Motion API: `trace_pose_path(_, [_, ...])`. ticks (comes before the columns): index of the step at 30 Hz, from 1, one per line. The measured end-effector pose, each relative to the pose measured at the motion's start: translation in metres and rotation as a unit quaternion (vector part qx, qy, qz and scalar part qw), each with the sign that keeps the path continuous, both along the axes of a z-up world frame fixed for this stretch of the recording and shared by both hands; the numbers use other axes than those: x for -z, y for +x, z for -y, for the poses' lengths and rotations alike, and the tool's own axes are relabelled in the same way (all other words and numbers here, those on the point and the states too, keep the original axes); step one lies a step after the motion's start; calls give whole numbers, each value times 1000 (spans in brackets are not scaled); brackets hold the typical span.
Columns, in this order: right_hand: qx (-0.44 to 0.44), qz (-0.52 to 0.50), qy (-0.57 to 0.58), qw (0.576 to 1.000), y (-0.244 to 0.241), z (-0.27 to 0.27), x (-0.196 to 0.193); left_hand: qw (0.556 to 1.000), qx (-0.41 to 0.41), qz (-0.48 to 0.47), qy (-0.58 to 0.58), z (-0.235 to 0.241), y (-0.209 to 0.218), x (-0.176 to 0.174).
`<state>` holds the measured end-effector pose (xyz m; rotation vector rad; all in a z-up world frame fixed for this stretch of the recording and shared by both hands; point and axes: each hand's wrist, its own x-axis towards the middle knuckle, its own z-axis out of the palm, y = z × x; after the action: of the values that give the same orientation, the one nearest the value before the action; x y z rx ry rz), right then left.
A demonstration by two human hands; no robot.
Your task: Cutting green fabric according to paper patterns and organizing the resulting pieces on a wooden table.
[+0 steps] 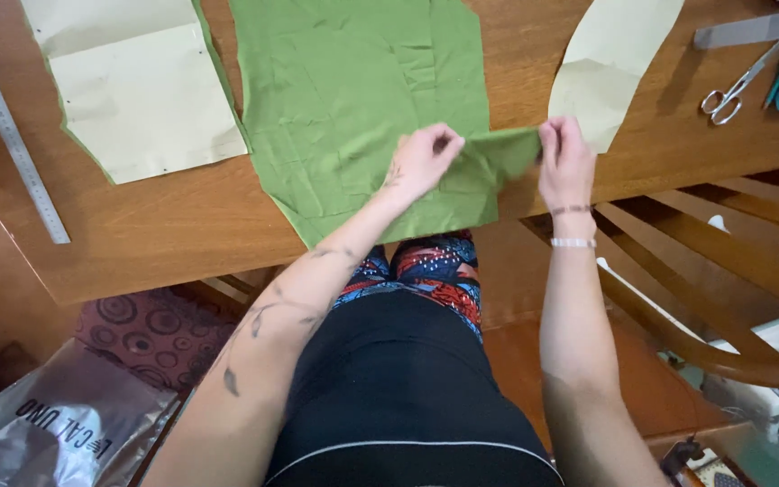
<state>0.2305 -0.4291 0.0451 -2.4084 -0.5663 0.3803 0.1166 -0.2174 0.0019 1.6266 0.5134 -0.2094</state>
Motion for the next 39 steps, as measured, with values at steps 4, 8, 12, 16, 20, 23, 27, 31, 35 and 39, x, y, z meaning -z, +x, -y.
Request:
trace_pose_path(4, [-10,12,-40,999,22,-3,42,989,-9,-2,146,-8,12,-6])
trace_pose_path(8, [-41,148,18,988,25,-21,51,969,-25,90,229,-28,-9,13])
trace_pose_path(12, [-78,102,84,988,-1,-68,51,952,-95,19,291,-76,-57,10])
trace_pose_path(16, [-135,85,72,985,-18,-119,74,945,-251,-67,200,-107,-82,-1])
trace_pose_path(20, [-70,-63,-69,993,-17,-172,48,942,-216,-177,187,-117,-67,-11])
trace_pose_path(23, [-71,-55,-77,993,-17,-181,40,937,-236,-192,173,-118,-57,-12])
trace_pose_path(27, [-63,-51,-93,992,-18,-184,42,935,-228,-207,173,-121,-50,-20])
trace_pose_path(31, [-64,-71,-60,994,-21,-182,38,937,-218,-229,147,-122,-45,-29])
trace_pose_path(35, [-84,-91,8,992,-22,-176,29,953,-236,-152,110,-120,-52,-28])
trace_pose_path(39, [-111,-107,118,981,-24,-169,12,963,-255,-72,45,-121,-60,-40])
